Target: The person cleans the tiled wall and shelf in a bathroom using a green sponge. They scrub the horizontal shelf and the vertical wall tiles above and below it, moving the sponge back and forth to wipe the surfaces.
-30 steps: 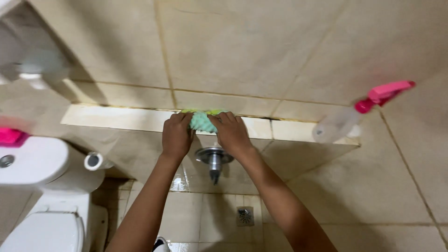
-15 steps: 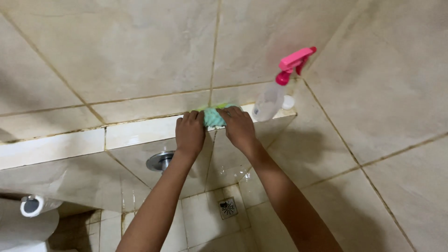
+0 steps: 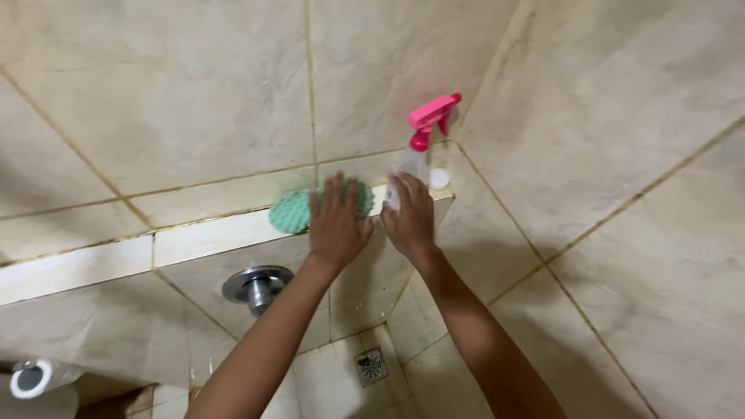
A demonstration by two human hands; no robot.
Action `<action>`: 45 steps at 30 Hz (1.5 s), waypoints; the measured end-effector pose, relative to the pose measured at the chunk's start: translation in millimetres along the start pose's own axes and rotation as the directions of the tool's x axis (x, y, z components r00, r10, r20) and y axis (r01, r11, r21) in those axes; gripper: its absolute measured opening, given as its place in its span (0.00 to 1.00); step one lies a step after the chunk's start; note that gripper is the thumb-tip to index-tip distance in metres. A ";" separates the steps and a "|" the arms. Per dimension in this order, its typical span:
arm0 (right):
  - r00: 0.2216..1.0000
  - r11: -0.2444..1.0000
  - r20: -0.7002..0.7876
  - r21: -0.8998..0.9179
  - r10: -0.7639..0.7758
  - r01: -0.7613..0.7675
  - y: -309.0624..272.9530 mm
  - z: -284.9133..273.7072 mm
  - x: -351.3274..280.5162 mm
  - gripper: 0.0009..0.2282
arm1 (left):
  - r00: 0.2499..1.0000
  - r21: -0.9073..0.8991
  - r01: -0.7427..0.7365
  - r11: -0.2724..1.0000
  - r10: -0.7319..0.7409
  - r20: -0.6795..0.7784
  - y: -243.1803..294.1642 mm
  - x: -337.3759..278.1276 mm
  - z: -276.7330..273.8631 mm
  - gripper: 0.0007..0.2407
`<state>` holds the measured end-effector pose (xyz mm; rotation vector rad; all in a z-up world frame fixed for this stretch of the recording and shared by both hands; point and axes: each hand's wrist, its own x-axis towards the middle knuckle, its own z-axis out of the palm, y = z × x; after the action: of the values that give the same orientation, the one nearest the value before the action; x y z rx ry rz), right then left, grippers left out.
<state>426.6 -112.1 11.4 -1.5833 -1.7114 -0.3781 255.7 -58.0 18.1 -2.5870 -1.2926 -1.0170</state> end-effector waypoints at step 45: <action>0.950 0.852 -0.043 0.431 -0.309 0.297 -357.6 165.5 66.4 0.38 | 0.887 -0.137 0.260 0.956 -0.293 -0.357 -246.1 -144.3 -236.5 0.25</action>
<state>39.1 -20.4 44.5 -1.0024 -1.9129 -0.1107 -111.4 -80.2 63.7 -2.1428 -1.5614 -1.5554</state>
